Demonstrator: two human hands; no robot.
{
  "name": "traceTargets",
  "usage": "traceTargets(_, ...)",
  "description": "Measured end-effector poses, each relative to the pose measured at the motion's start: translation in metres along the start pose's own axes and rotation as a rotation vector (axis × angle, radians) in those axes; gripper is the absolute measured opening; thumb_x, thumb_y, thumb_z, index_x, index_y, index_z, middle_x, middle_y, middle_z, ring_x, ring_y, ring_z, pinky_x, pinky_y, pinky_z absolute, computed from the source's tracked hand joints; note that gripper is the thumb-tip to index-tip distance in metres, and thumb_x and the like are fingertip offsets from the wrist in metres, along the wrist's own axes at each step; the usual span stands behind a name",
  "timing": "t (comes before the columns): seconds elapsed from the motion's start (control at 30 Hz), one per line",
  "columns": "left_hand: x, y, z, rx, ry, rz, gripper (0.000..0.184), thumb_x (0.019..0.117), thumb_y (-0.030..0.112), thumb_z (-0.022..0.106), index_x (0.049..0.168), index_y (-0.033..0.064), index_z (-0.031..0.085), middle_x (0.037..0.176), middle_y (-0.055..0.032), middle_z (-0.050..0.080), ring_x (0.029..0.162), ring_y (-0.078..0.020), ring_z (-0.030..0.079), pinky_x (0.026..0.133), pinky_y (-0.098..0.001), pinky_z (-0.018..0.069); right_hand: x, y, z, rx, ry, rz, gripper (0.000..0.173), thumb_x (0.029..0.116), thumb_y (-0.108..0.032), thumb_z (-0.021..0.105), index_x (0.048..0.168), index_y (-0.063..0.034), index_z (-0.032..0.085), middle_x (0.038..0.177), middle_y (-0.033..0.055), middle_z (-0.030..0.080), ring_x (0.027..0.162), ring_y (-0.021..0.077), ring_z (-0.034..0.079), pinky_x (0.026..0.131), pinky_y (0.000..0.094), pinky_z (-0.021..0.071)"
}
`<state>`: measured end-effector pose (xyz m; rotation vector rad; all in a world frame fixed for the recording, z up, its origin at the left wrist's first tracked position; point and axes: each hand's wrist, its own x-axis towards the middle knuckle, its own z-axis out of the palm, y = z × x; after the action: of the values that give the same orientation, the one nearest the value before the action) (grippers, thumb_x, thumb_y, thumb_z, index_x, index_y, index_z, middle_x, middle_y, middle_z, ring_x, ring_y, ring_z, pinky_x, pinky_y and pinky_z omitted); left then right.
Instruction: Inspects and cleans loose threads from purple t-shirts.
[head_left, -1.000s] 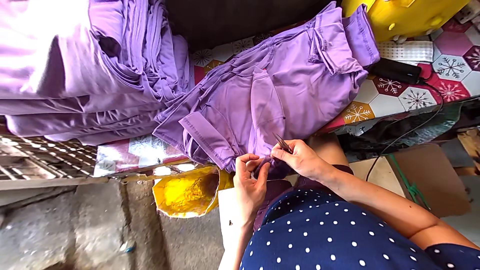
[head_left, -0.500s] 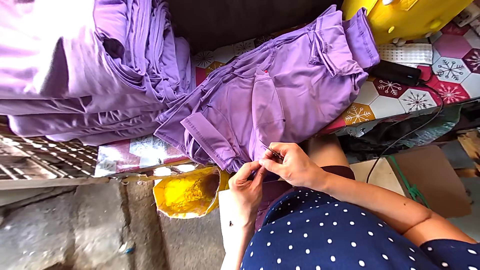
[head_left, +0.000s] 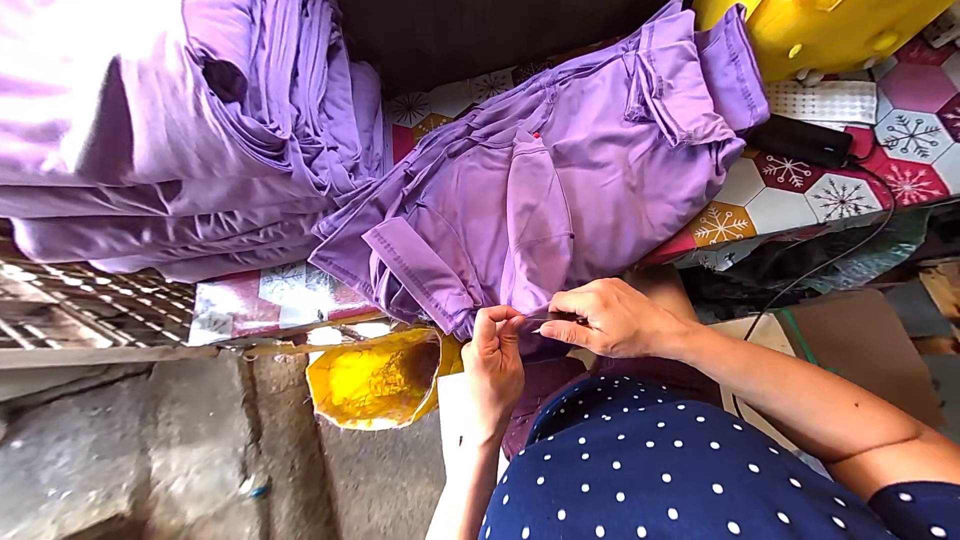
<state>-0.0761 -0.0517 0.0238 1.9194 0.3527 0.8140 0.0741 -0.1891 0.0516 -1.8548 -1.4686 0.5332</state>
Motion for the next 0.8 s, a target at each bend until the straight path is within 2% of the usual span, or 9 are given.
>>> traceTargets(0.1,0.002,-0.003,0.0,0.011,-0.044,0.085,0.02,0.1053,0.016,0.056,0.099,-0.0018,0.062,0.082,0.0025,0.068,0.078,0.0083,0.062,0.074,-0.0108,0.0523,0.003,0.003,-0.01,-0.101,-0.083,-0.014,0.057,0.1039,-0.055,0.045,0.082,-0.0084,0.068,0.063,0.0031,0.057,0.059,0.0175,0.058,0.053,0.0381,0.0412)
traceTargets(0.27,0.003,-0.005,0.003,0.018,-0.093,0.148,0.02,0.1044,0.013,0.057,0.096,-0.0034,0.064,0.081,-0.0022,0.069,0.078,0.0059,0.063,0.075,-0.0113,0.0521,0.008,0.007,-0.019,-0.052,-0.2,-0.05,0.056,0.1022,-0.056,0.048,0.079,-0.0091,0.067,0.06,0.0009,0.054,0.057,0.0149,0.055,0.053,0.0367,0.039)
traceTargets(0.5,0.002,-0.008,0.008,-0.007,-0.077,0.103,0.017,0.1041,0.013,0.057,0.096,-0.0012,0.063,0.081,0.0021,0.068,0.077,0.0076,0.063,0.073,-0.0109,0.0525,0.005,0.013,-0.02,-0.017,-0.173,-0.029,0.055,0.1043,-0.049,0.049,0.064,-0.0114,0.058,0.052,-0.0034,0.042,0.05,0.0108,0.046,0.049,0.0338,0.0327)
traceTargets(0.57,0.002,-0.01,0.008,-0.038,-0.059,0.056,0.013,0.1041,0.01,0.056,0.098,0.0003,0.062,0.08,0.0058,0.066,0.074,0.0088,0.061,0.071,-0.0106,0.052,0.001,0.018,-0.016,0.098,-0.039,0.037,0.05,0.1026,-0.047,0.054,0.069,-0.0104,0.061,0.054,-0.0052,0.045,0.05,0.0065,0.046,0.049,0.0291,0.0346)
traceTargets(0.63,0.003,-0.009,0.01,-0.081,-0.042,0.018,0.01,0.1037,0.008,0.055,0.099,0.0022,0.061,0.08,0.0089,0.064,0.074,0.0099,0.06,0.071,-0.0101,0.0517,0.0,0.026,-0.009,0.284,0.052,0.121,0.04,0.0938,-0.05,0.068,0.092,-0.0098,0.071,0.069,-0.0068,0.059,0.061,-0.0007,0.053,0.057,0.0203,0.0451)
traceTargets(0.67,0.003,-0.008,0.011,-0.098,-0.036,0.001,0.008,0.1034,0.007,0.054,0.099,0.0034,0.06,0.079,0.01,0.064,0.074,0.0096,0.06,0.07,-0.0105,0.0519,0.0,0.027,-0.005,0.371,0.032,0.175,0.041,0.0879,-0.048,0.076,0.102,-0.0095,0.073,0.081,-0.0052,0.063,0.071,0.0,0.056,0.065,0.0208,0.0485)
traceTargets(0.7,0.003,-0.009,0.012,-0.107,-0.032,-0.009,0.008,0.1036,0.006,0.054,0.099,0.0046,0.06,0.079,0.0106,0.065,0.074,0.009,0.061,0.071,-0.0114,0.0527,0.0,0.026,-0.001,0.433,0.0,0.203,0.038,0.0854,-0.041,0.08,0.104,-0.009,0.073,0.088,-0.0036,0.065,0.079,0.0011,0.058,0.071,0.0219,0.0493)
traceTargets(0.77,0.006,-0.011,0.006,-0.066,-0.022,0.003,0.009,0.1049,0.007,0.052,0.1,0.0045,0.059,0.081,0.0089,0.068,0.078,0.0065,0.065,0.075,-0.0145,0.0554,-0.001,0.024,0.007,0.533,-0.012,0.21,0.019,0.0891,-0.024,0.079,0.092,-0.0068,0.071,0.083,-0.0047,0.062,0.076,-0.0026,0.055,0.069,0.0163,0.0456)
traceTargets(0.8,0.008,-0.013,-0.002,-0.018,-0.01,0.021,0.011,0.1054,0.008,0.051,0.101,0.003,0.06,0.084,0.0065,0.07,0.08,0.0046,0.066,0.077,-0.0163,0.0559,-0.002,0.022,0.007,0.563,-0.008,0.21,0.016,0.0916,-0.02,0.076,0.089,-0.0065,0.07,0.079,-0.0061,0.061,0.071,-0.0047,0.053,0.067,0.0141,0.0434)
